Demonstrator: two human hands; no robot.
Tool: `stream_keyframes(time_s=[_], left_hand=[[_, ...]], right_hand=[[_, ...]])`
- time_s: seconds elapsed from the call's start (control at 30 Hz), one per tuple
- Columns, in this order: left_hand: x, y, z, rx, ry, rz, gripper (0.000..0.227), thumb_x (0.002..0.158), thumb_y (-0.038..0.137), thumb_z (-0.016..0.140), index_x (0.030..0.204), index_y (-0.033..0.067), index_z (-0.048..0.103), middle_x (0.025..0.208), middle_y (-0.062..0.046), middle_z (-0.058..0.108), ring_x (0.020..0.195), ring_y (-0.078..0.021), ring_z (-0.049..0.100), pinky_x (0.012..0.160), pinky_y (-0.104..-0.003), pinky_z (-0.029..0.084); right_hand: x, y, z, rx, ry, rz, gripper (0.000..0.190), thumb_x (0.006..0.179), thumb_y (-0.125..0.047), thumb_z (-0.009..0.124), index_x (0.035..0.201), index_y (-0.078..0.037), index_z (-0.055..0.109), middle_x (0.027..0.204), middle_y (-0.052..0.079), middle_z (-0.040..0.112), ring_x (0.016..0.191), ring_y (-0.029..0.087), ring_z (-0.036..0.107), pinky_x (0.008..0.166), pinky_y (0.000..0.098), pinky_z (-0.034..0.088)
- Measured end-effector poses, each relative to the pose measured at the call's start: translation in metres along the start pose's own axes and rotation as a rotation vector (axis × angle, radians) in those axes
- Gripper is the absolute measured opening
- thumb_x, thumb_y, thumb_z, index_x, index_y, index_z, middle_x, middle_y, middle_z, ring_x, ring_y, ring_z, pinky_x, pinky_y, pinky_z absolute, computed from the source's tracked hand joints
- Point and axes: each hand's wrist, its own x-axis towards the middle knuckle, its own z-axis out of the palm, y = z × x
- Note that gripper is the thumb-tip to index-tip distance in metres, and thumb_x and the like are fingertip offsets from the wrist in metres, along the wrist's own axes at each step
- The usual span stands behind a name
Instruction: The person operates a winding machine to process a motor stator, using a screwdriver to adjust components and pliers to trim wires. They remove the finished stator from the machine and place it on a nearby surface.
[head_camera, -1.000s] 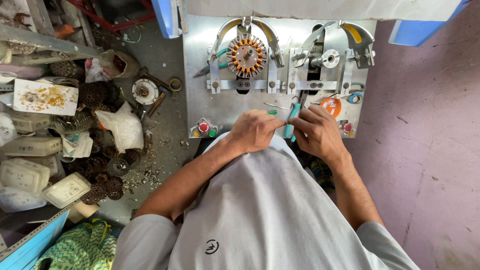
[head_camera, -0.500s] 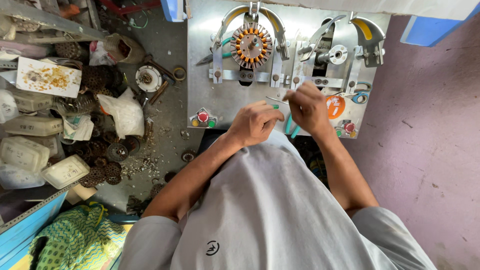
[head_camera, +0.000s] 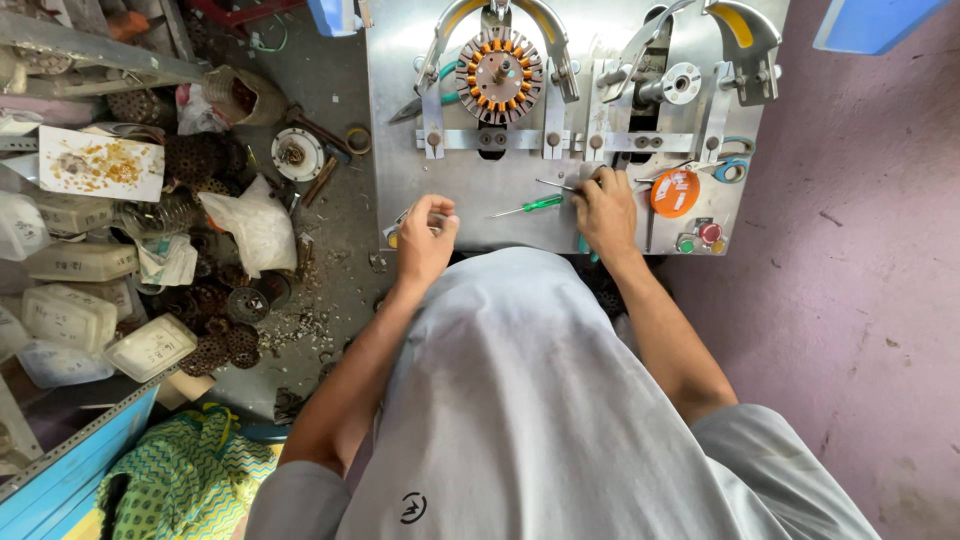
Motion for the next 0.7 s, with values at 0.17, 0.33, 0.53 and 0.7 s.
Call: stream_keyframes(time_s=[0.17,0.33,0.53,0.7], left_hand=[[0.050,-0.023,0.046,-0.304,-0.302,-0.306,0.032,0.092,0.011,0.071,0.122,0.0021,0.066,0.104,-0.007,0.075,0.070,-0.0107,0.068,0.056,-0.026,0.053],[0.098,-0.012,0.081,-0.704,-0.544,-0.382,0.035,0.095,0.014,0.066,0.128,0.0031,0.062,0.110,-0.007,0.076,0.067,-0.0108,0.066,0.055,-0.024,0.052],[0.136,-0.016,0.096,-1.057,-0.556,-0.389,0.021,0.100,0.010,0.067,0.116,-0.0022,0.069,0.103,-0.012,0.076,0.072,-0.0115,0.066,0.062,-0.025,0.053],[0.168,-0.047,0.106,-1.151,-0.360,-0.390,0.013,0.091,-0.002,0.069,0.105,-0.0042,0.069,0.092,-0.013,0.074,0.078,-0.0206,0.072,0.067,-0.032,0.061]], right_hand=[[-0.002,-0.003,0.011,-0.088,-0.003,0.014,0.013,0.084,-0.004,0.076,0.092,-0.003,0.066,0.103,0.012,0.059,0.099,0.034,0.056,0.085,0.0449,0.050],[0.007,-0.030,0.003,0.215,0.006,0.162,0.012,0.094,-0.004,0.071,0.099,0.000,0.060,0.098,0.015,0.061,0.093,0.034,0.061,0.079,0.0438,0.050],[0.037,-0.046,0.043,1.175,-0.233,0.794,0.013,0.096,-0.011,0.066,0.103,-0.001,0.063,0.087,0.009,0.065,0.068,0.019,0.064,0.056,0.0346,0.051],[0.047,-0.053,0.051,1.590,-0.067,0.906,0.026,0.100,-0.019,0.067,0.110,0.005,0.067,0.091,0.012,0.072,0.076,0.019,0.071,0.069,0.0319,0.060]])
